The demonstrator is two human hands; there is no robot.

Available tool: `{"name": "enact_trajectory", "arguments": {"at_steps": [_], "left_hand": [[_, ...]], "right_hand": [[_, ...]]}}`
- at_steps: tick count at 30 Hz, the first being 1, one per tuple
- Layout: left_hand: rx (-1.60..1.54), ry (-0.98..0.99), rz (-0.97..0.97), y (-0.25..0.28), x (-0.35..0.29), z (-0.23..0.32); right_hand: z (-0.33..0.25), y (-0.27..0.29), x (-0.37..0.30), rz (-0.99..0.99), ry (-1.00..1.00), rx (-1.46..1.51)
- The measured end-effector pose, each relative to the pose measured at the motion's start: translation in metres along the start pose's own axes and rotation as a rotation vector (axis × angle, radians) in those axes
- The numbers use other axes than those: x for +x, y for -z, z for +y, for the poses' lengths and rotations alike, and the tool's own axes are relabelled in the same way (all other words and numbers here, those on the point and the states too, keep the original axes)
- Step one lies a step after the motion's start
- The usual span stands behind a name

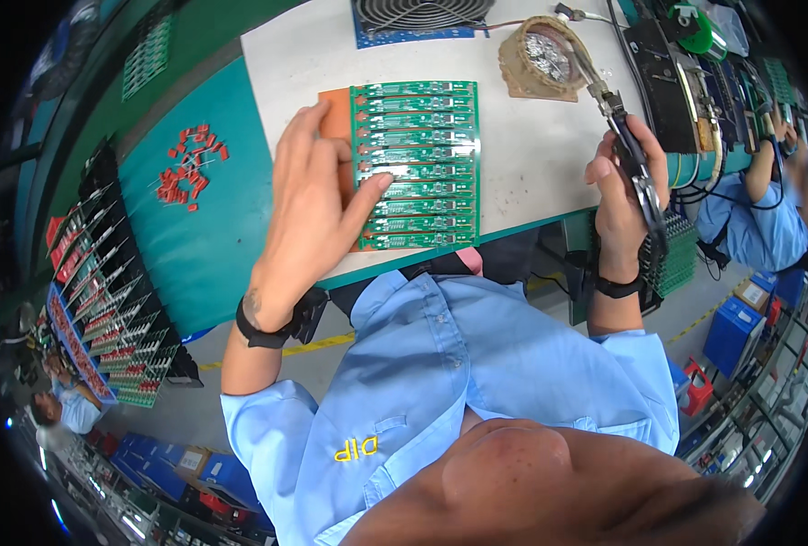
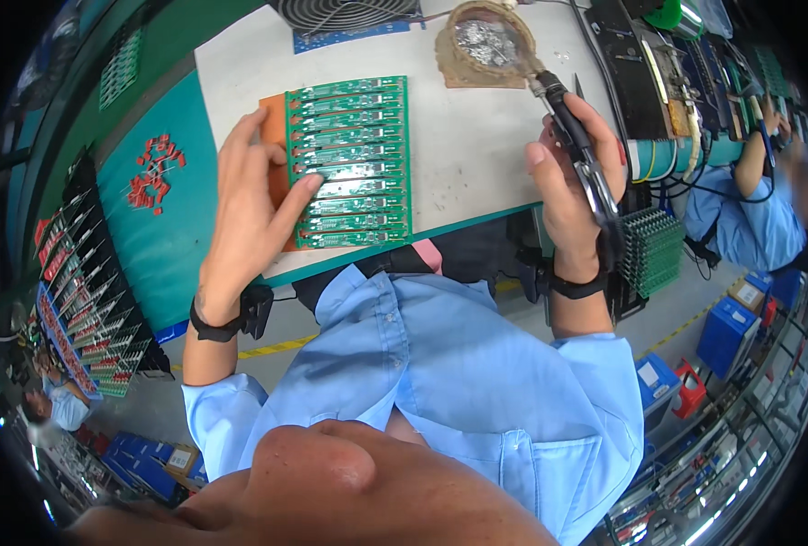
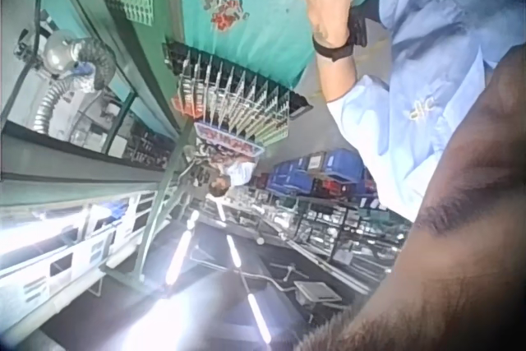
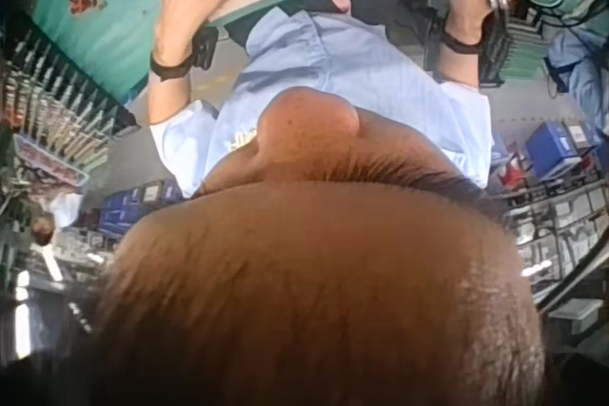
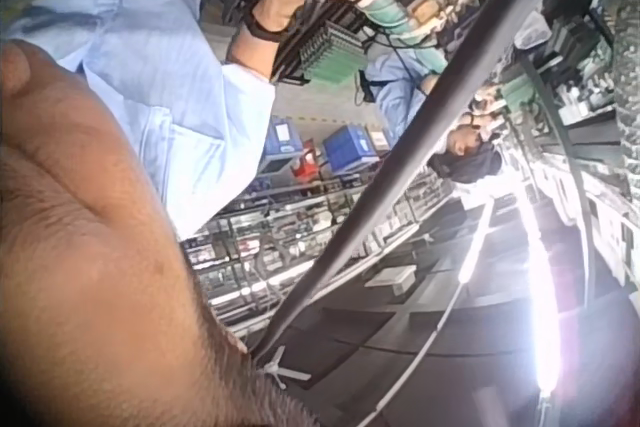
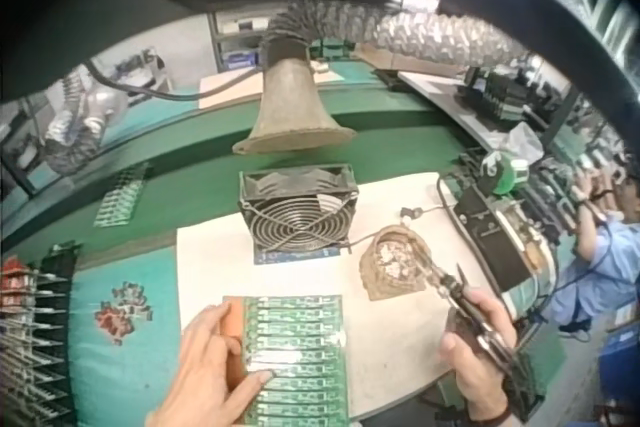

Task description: Soldering electronic components onto printed circuit boards at an assembly station.

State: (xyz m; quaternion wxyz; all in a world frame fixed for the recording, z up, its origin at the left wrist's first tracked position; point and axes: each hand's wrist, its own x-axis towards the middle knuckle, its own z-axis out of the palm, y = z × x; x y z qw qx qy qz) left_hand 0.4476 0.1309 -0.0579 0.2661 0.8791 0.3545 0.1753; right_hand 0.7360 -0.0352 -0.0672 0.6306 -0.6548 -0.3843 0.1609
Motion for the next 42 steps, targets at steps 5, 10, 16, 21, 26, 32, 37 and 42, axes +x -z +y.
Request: {"name": "enact_trajectory", "arguments": {"at_steps": [5,10,16,21,26,32,37,42], "left_hand": [[0.231,-0.060,0.026,0.010,0.001,0.014],[-0.632,0.254,0.002,0.010,0.000,0.026],[-0.786,0.446,0.396,0.070,0.000,0.000],[-0.815,0.426,0.541,0.118,0.052,-0.063],[-0.816,0.416,0.553,0.124,0.144,-0.138],[-0.030,0.460,0.579,0.149,0.174,-0.225],[0.293,0.760,0.281,0.159,0.173,-0.275],[0.320,0.780,0.170,0.156,0.192,-0.283]], "right_hand": [[0.013,0.001,-0.012,-0.044,-0.033,0.007],[0.015,-0.006,-0.016,-0.100,0.102,0.102],[0.025,-0.013,-0.016,-0.112,0.079,0.183],[0.029,-0.015,-0.016,-0.094,0.090,0.249],[0.028,-0.011,-0.018,-0.149,0.113,0.150],[0.025,-0.016,-0.019,-0.079,0.059,0.150],[0.023,-0.024,-0.014,-0.061,0.150,0.248],[0.014,-0.033,-0.011,0.024,-0.017,0.483]]}}
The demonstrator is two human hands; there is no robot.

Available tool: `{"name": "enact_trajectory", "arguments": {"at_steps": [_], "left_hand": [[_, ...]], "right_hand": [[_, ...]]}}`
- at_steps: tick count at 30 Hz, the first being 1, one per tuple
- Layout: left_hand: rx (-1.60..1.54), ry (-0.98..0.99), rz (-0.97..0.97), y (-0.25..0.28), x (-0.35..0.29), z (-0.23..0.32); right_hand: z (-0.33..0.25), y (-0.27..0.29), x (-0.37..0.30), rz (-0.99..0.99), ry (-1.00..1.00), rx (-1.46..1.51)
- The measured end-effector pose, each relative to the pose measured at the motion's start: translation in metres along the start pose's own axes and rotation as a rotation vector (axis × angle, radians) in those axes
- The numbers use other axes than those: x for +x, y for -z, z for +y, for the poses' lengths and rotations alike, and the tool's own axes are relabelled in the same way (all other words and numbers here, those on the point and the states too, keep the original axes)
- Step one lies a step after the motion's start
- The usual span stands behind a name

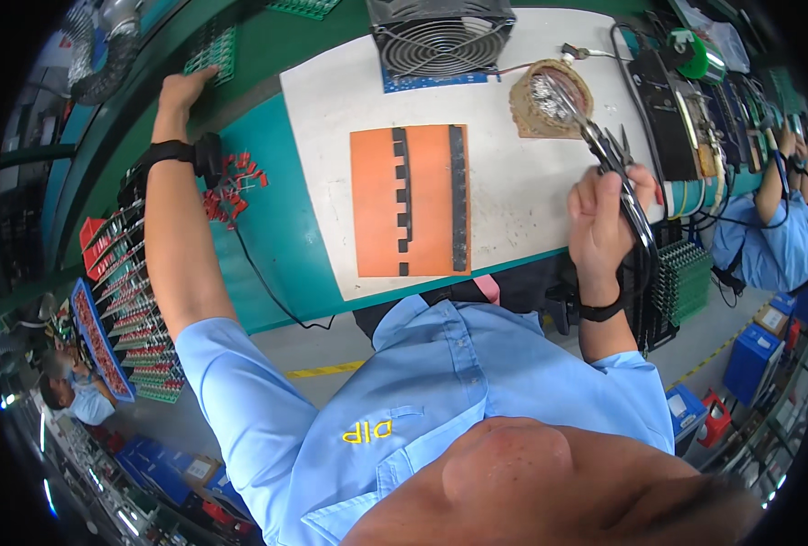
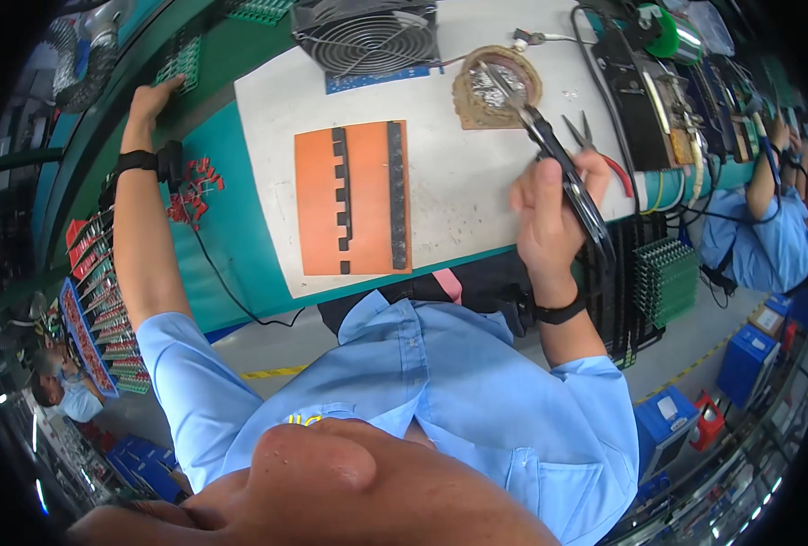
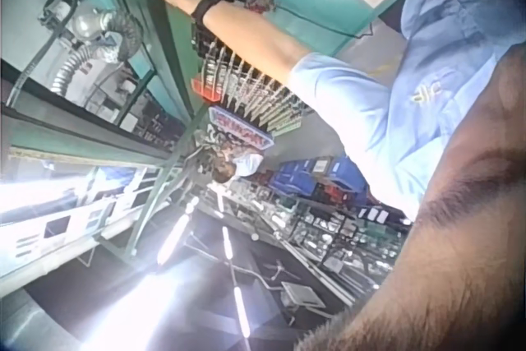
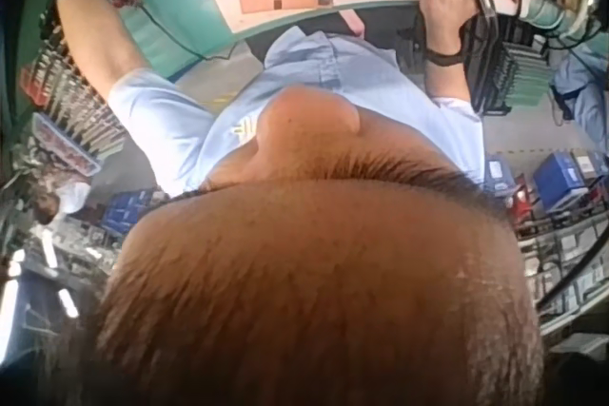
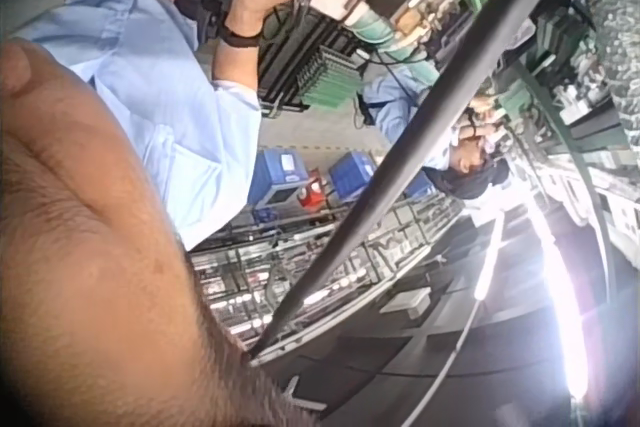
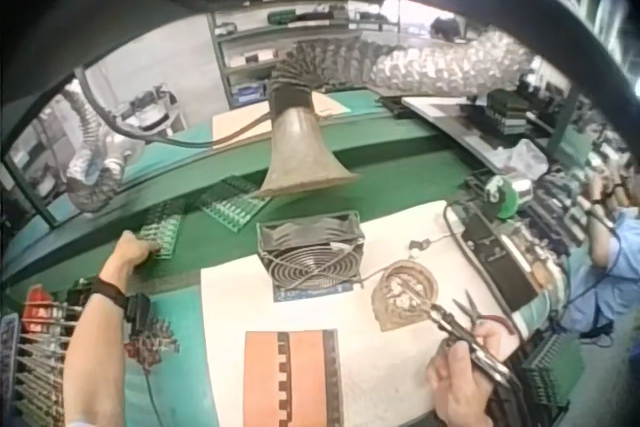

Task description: Soldering electronic components onto printed circuit boards at an assembly station.

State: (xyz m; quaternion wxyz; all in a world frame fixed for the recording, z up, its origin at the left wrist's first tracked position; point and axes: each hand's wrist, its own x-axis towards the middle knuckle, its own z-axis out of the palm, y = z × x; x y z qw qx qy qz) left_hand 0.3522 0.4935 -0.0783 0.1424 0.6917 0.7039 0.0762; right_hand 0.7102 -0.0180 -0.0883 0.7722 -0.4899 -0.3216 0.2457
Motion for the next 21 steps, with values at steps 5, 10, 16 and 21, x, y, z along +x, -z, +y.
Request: {"name": "enact_trajectory", "arguments": {"at_steps": [5,10,16,21], "left_hand": [[-0.369,0.103,-0.228,0.012,-0.005,-0.001],[-0.576,0.187,-0.237,0.008,-0.002,-0.002],[-1.185,0.193,-0.204,-0.002,0.000,-0.004],[-1.122,0.267,-0.107,0.023,-0.024,-0.005]], "right_hand": [[-0.006,-0.015,0.011,0.043,-0.192,0.373],[-0.003,-0.019,0.007,0.066,-0.350,0.541],[0.002,-0.012,-0.002,0.028,-0.552,0.696],[0.002,-0.015,-0.017,-0.041,-0.748,0.737]]}}
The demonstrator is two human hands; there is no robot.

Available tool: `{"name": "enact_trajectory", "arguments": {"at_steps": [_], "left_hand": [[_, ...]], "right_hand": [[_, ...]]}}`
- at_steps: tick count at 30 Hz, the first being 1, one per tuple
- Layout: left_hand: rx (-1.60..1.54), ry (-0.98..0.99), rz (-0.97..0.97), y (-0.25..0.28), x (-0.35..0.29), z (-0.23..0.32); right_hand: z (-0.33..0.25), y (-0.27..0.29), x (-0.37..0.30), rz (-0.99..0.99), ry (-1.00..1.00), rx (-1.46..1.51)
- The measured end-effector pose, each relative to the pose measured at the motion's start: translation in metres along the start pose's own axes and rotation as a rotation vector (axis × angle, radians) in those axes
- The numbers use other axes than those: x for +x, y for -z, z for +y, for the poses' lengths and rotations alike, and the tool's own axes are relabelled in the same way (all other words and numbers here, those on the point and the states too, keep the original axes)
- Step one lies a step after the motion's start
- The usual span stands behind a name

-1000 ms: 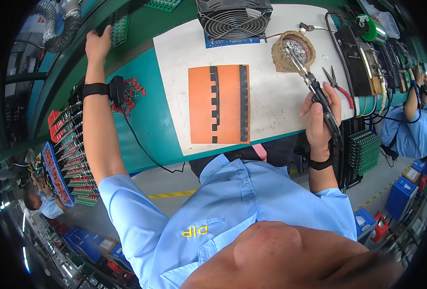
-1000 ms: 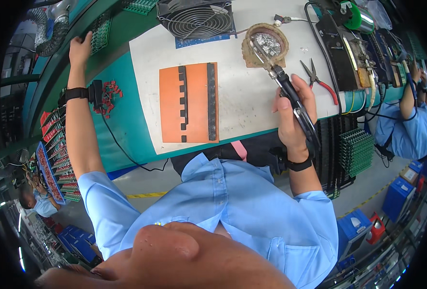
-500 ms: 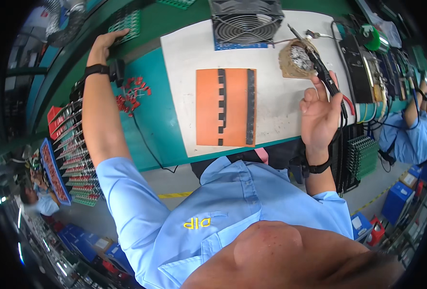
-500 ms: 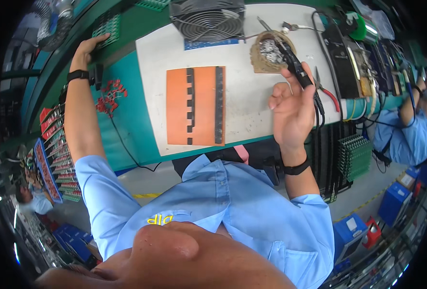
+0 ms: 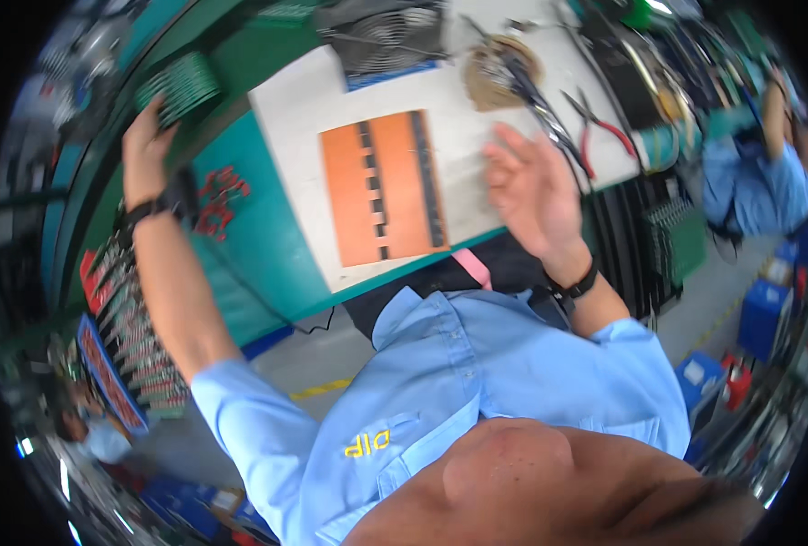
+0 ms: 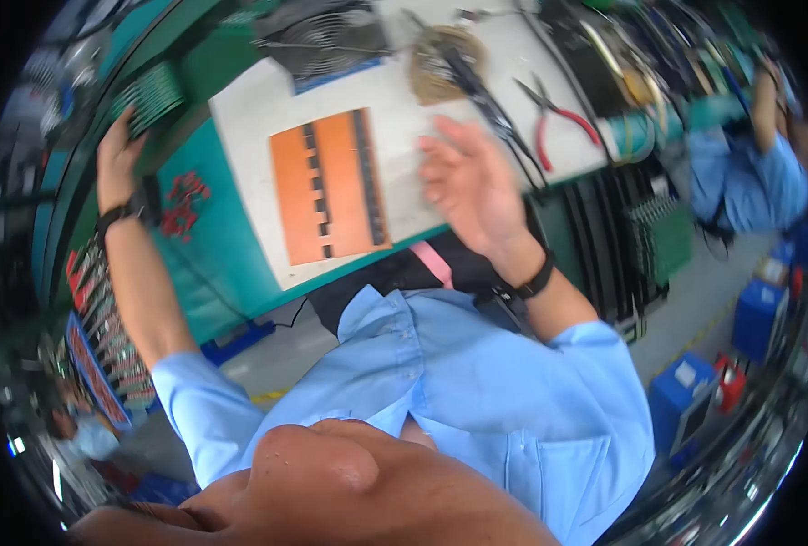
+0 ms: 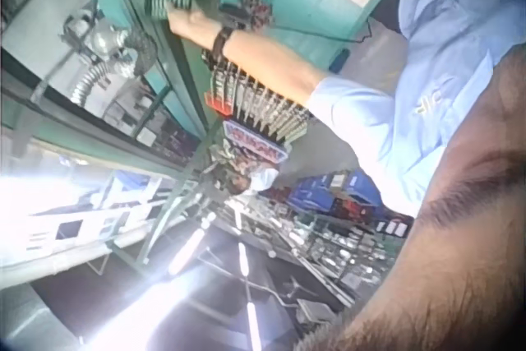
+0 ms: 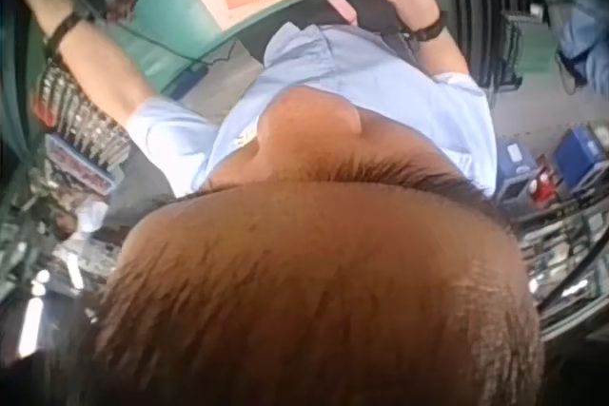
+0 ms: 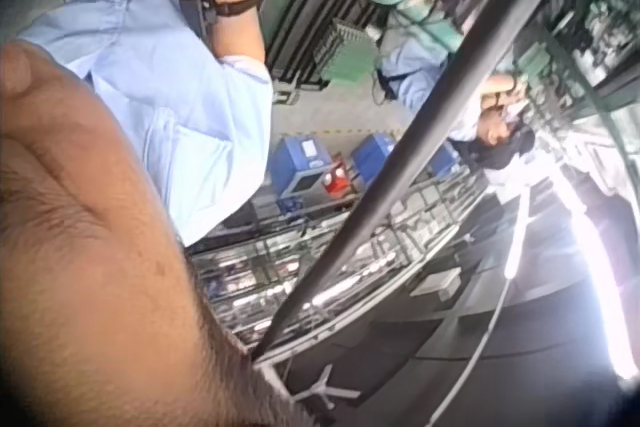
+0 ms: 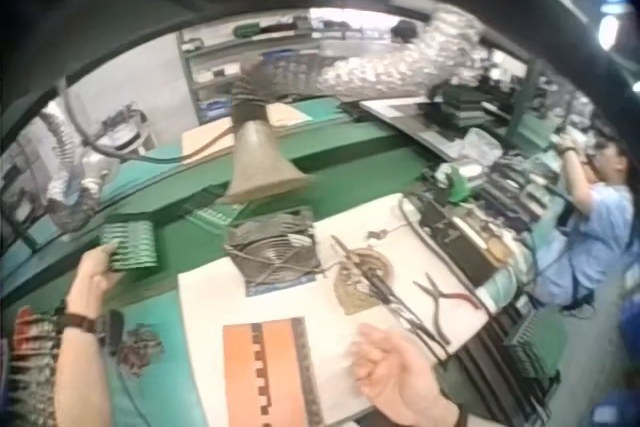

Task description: Soldering electronic components onto printed circuit boards at an assembly station.

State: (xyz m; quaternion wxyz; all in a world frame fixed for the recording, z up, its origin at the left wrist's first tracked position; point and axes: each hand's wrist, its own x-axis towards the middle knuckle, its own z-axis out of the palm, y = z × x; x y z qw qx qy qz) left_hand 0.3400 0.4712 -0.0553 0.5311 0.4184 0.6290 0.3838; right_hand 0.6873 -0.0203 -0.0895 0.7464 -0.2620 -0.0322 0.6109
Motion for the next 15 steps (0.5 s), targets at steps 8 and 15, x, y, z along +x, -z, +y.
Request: {"name": "enact_trajectory", "arguments": {"at_steps": [8,15], "left_hand": [[-0.338,-0.195,-0.278,0.000,-0.279,-0.006],[-0.294,-0.203,-0.517,-0.079,-0.451,-0.097]], "right_hand": [[0.022,-0.039,-0.027,-0.495,-0.012,-0.657],[0.026,-0.050,-0.081,-0.421,0.336,-0.653]]}}
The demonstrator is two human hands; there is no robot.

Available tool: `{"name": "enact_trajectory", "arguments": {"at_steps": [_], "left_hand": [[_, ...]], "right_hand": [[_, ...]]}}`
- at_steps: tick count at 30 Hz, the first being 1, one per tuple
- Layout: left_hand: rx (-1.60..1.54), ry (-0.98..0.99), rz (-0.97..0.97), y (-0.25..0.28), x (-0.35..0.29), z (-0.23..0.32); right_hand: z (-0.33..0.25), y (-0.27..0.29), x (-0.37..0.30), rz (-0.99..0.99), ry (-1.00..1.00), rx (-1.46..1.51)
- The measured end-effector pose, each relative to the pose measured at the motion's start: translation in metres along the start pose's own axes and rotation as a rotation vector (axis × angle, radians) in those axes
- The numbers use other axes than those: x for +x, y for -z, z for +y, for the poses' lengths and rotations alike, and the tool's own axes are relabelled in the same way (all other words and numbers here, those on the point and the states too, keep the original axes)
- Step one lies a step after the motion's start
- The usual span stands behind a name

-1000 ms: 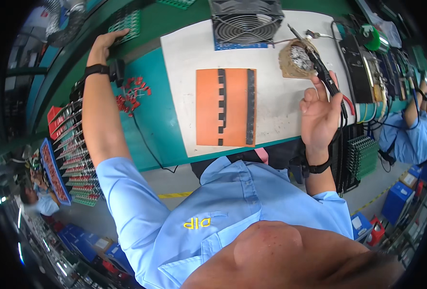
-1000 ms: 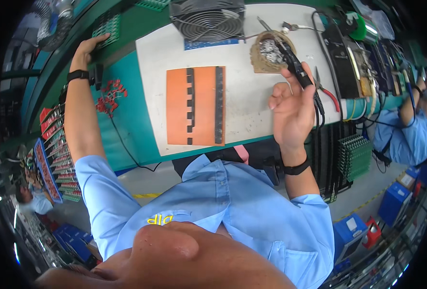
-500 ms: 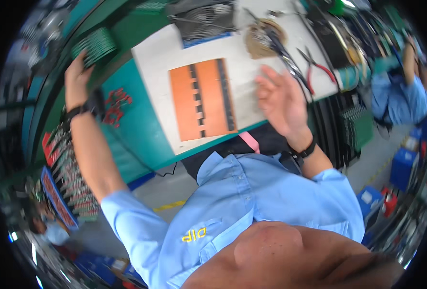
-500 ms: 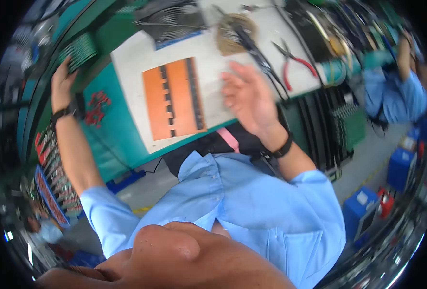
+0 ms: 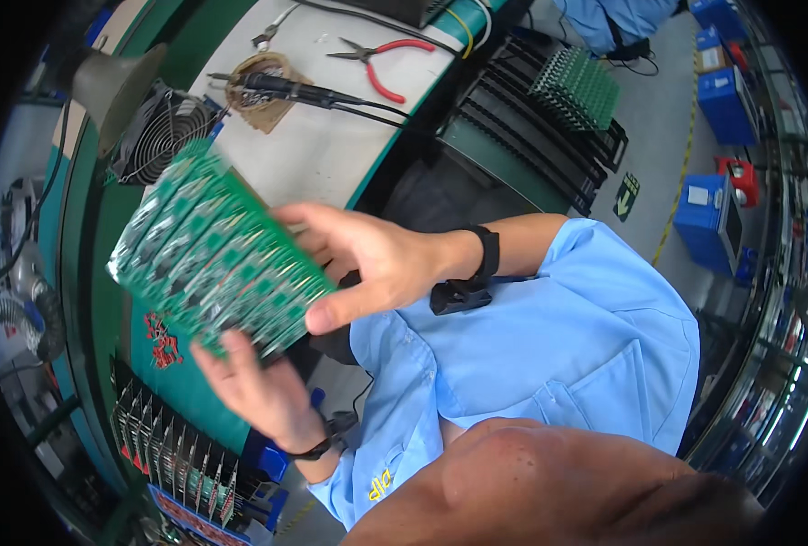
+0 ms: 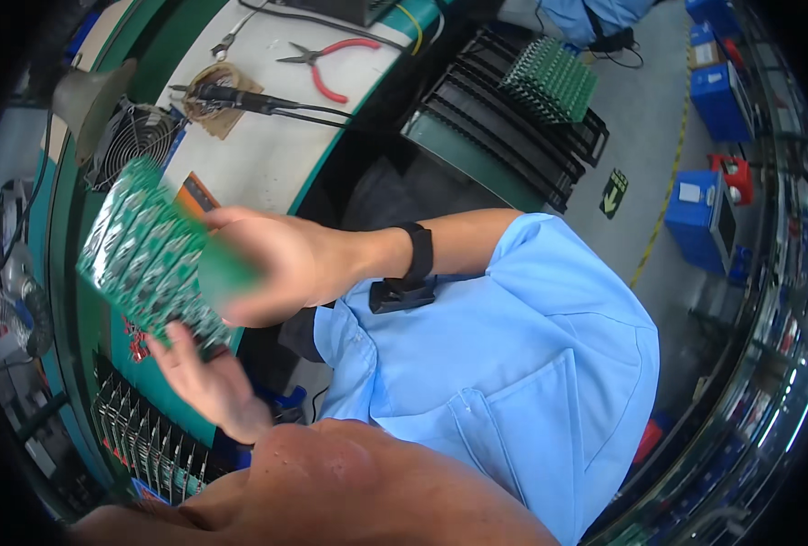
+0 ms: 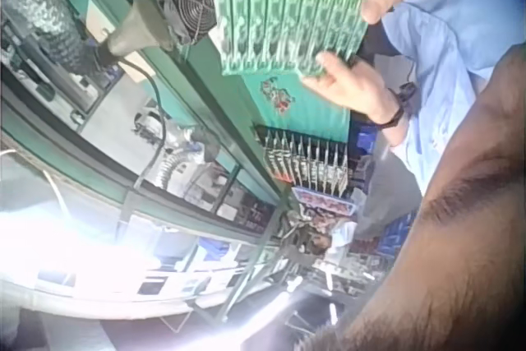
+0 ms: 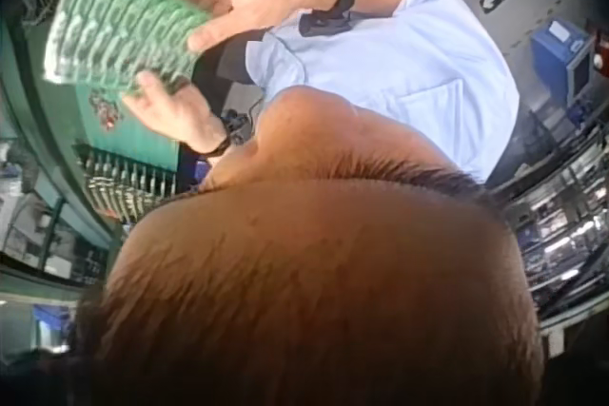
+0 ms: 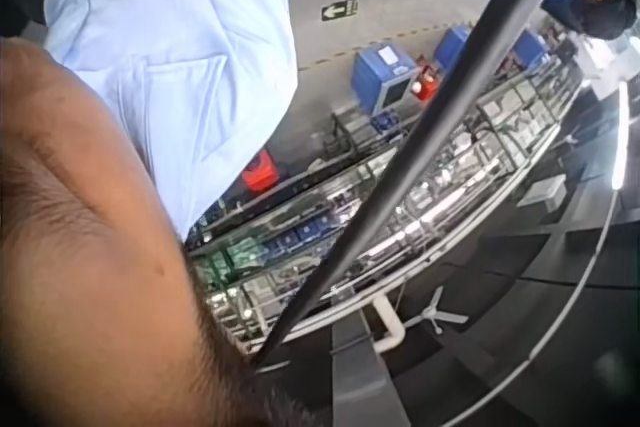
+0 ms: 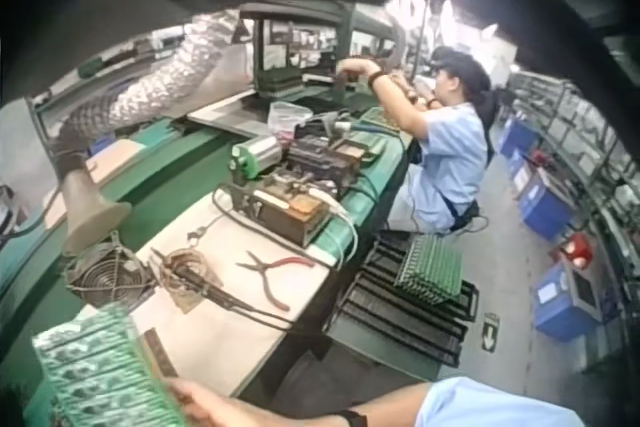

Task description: Soldering electronic components onto printed circuit boards at an assembly station.

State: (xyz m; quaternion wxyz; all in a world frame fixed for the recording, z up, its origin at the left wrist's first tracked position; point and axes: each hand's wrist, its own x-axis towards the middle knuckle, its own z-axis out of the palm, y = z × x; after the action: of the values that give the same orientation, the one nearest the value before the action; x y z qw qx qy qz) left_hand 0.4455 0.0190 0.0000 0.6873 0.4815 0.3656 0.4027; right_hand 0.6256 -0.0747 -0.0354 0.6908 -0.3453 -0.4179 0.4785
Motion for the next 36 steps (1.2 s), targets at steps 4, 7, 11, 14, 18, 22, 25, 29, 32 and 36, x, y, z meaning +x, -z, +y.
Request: {"name": "enact_trajectory", "arguments": {"at_steps": [4,7,11,14,18,22,25,29,32,36], "left_hand": [[0.055,-0.002,-0.273,-0.047,-0.009,-0.047],[0.128,0.010,-0.520,-0.074,-0.005,-0.069],[0.239,-0.136,-0.779,-0.077,-0.002,-0.084],[0.271,-0.188,-0.820,-0.054,0.003,-0.089],[0.328,-0.511,-0.483,-0.024,0.015,-0.102],[0.449,-0.778,-0.123,0.001,0.029,-0.104],[0.495,-0.813,-0.029,0.013,0.037,-0.102],[0.518,-0.853,0.047,0.023,0.045,-0.102],[0.540,-0.865,0.065,0.024,0.047,-0.104],[0.592,-0.875,0.073,0.024,0.047,-0.105]], "right_hand": [[-0.010,0.015,-0.044,0.314,0.070,-0.007],[-0.012,0.047,-0.091,0.629,0.145,-0.170],[-0.042,0.123,-0.198,1.162,0.359,-0.510],[-0.071,0.191,-0.304,1.669,0.340,-1.003],[-0.065,0.270,-0.410,1.906,-0.171,-1.569],[-0.045,0.332,-0.427,1.910,-0.490,-1.301],[-0.046,0.369,-0.405,1.865,-0.508,-1.164],[-0.049,0.395,-0.379,1.844,-0.570,-1.057],[-0.048,0.406,-0.370,1.839,-0.600,-1.038],[-0.046,0.411,-0.364,1.806,-0.620,-1.030]]}}
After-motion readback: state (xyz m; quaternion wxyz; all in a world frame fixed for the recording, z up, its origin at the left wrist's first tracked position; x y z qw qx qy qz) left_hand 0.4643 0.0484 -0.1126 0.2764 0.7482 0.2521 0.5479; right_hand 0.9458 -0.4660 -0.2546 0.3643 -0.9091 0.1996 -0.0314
